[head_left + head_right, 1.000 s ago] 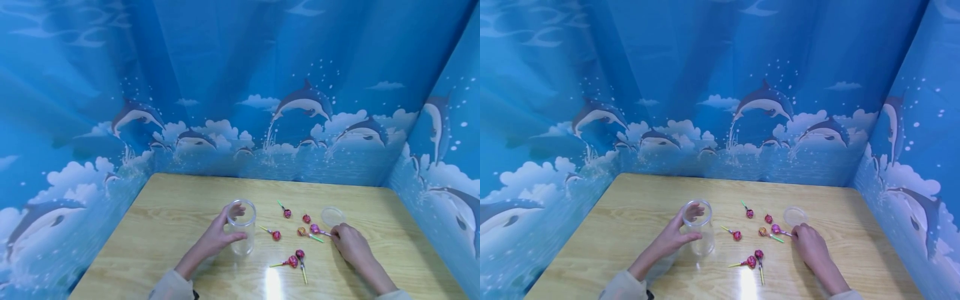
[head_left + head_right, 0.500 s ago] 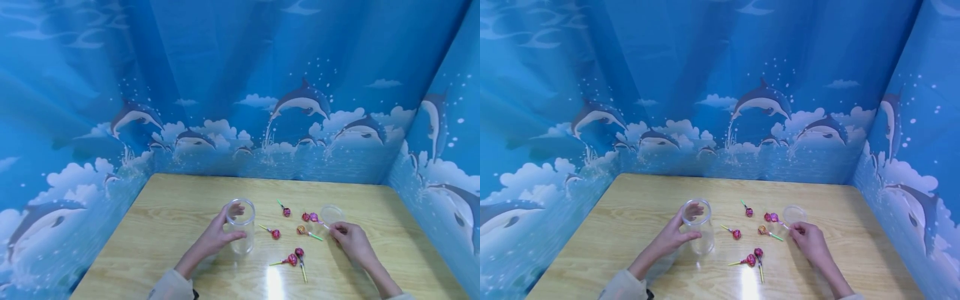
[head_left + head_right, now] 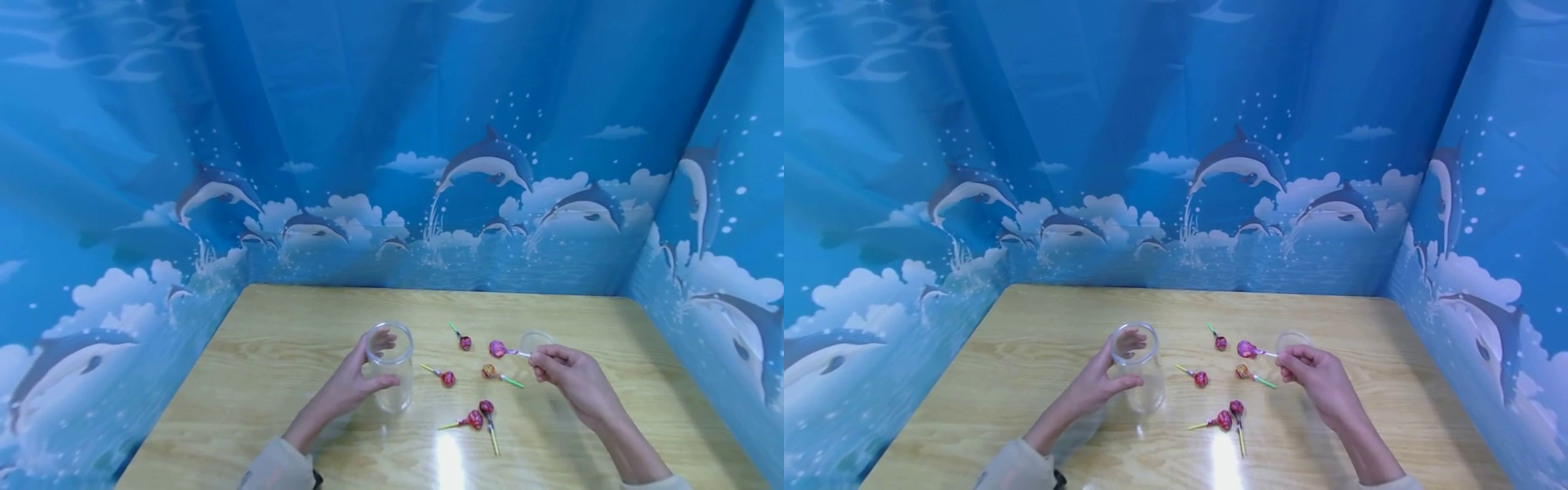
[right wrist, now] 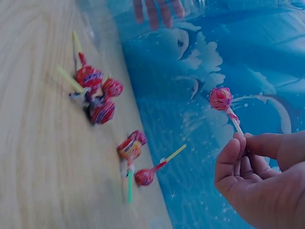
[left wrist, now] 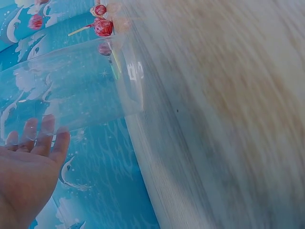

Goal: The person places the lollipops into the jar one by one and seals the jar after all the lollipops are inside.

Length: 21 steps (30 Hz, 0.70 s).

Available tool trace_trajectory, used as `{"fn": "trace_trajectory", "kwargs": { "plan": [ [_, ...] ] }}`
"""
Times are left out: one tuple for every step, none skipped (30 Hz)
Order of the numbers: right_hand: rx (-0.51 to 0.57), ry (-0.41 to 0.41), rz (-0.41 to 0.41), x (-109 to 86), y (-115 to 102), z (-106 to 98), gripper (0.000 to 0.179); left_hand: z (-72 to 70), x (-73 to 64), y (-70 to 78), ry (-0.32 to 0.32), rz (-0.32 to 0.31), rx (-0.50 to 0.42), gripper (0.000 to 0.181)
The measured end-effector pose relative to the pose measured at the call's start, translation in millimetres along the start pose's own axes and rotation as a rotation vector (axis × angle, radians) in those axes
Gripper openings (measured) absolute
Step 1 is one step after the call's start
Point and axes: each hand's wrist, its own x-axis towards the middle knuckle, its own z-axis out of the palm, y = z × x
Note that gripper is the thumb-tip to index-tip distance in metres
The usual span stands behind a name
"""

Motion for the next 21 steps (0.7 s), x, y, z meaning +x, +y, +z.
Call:
{"fn": "trace_trajectory", "kwargs": {
  "plan": [
    [0.023, -0.012, -0.008, -1.3, -3, 2, 0.016, 0.0, 0.1, 0.4, -0.001, -0.008, 0.0, 0.082],
    [0.042, -0.027, -0.017, -2.4, -6, 4, 0.017, -0.1, 0.3, 0.8, -0.003, -0.009, 0.0, 0.082],
    [0.063, -0.038, -0.025, -3.2, -9, 7, 0.018, -0.3, 0.4, 1.1, -0.005, -0.012, -0.001, 0.082],
    [0.075, -0.052, -0.036, -3.9, -12, 10, 0.018, -0.5, 0.5, 1.0, -0.007, -0.012, 0.002, 0.081],
    [0.089, -0.064, -0.044, -4.5, -15, 12, 0.018, -0.8, 0.5, 0.9, -0.009, -0.01, 0.005, 0.081],
    [0.1, -0.077, -0.052, -4.9, -18, 15, 0.019, -1.1, 0.4, 0.8, -0.011, -0.008, 0.008, 0.081],
    [0.108, -0.083, -0.055, -4.8, -21, 18, 0.018, -1.4, 0.6, 0.6, -0.013, -0.004, 0.01, 0.081],
    [0.115, -0.088, -0.057, -4.5, -25, 21, 0.016, -1.7, 0.8, 0.5, -0.016, 0.0, 0.011, 0.081],
    [0.121, -0.092, -0.058, -4.1, -28, 24, 0.015, -1.9, 0.8, 0.6, -0.017, -0.003, 0.014, 0.081],
    [0.125, -0.094, -0.057, -3.6, -31, 27, 0.014, -2.0, 1.0, 0.5, -0.019, -0.004, 0.017, 0.081],
    [0.128, -0.097, -0.057, -2.9, -34, 30, 0.013, -2.1, 1.1, 0.8, -0.021, -0.002, 0.018, 0.081],
    [0.133, -0.097, -0.055, -1.9, -36, 32, 0.012, -2.1, 1.2, 0.9, -0.021, -0.006, 0.02, 0.081],
    [0.138, -0.099, -0.055, -0.9, -39, 35, 0.011, -2.1, 1.3, 0.9, -0.022, -0.008, 0.019, 0.081],
    [0.143, -0.102, -0.056, 0.3, -42, 39, 0.011, -1.9, 1.4, 1.0, -0.021, -0.009, 0.019, 0.081],
    [0.146, -0.109, -0.057, 1.7, -44, 42, 0.01, -1.8, 1.4, 1.0, -0.02, -0.015, 0.023, 0.081],
    [0.149, -0.116, -0.059, 3.0, -46, 45, 0.01, -1.6, 1.4, 0.9, -0.019, -0.014, 0.023, 0.081],
    [0.155, -0.123, -0.06, 4.2, -48, 49, 0.011, -1.4, 1.4, 1.0, -0.016, -0.018, 0.022, 0.081],
    [0.158, -0.13, -0.061, 5.3, -51, 52, 0.012, -1.2, 1.3, 0.8, -0.015, -0.022, 0.022, 0.082],
    [0.158, -0.136, -0.063, 6.4, -53, 56, 0.013, -1.1, 1.2, 0.7, -0.014, -0.02, 0.022, 0.082],
    [0.157, -0.142, -0.064, 7.5, -55, 60, 0.016, -0.9, 1.1, 0.7, -0.013, -0.018, 0.024, 0.082],
    [0.153, -0.147, -0.066, 8.5, -58, 63, 0.019, -0.8, 1.0, 0.7, -0.012, -0.016, 0.024, 0.083]
  ]
}}
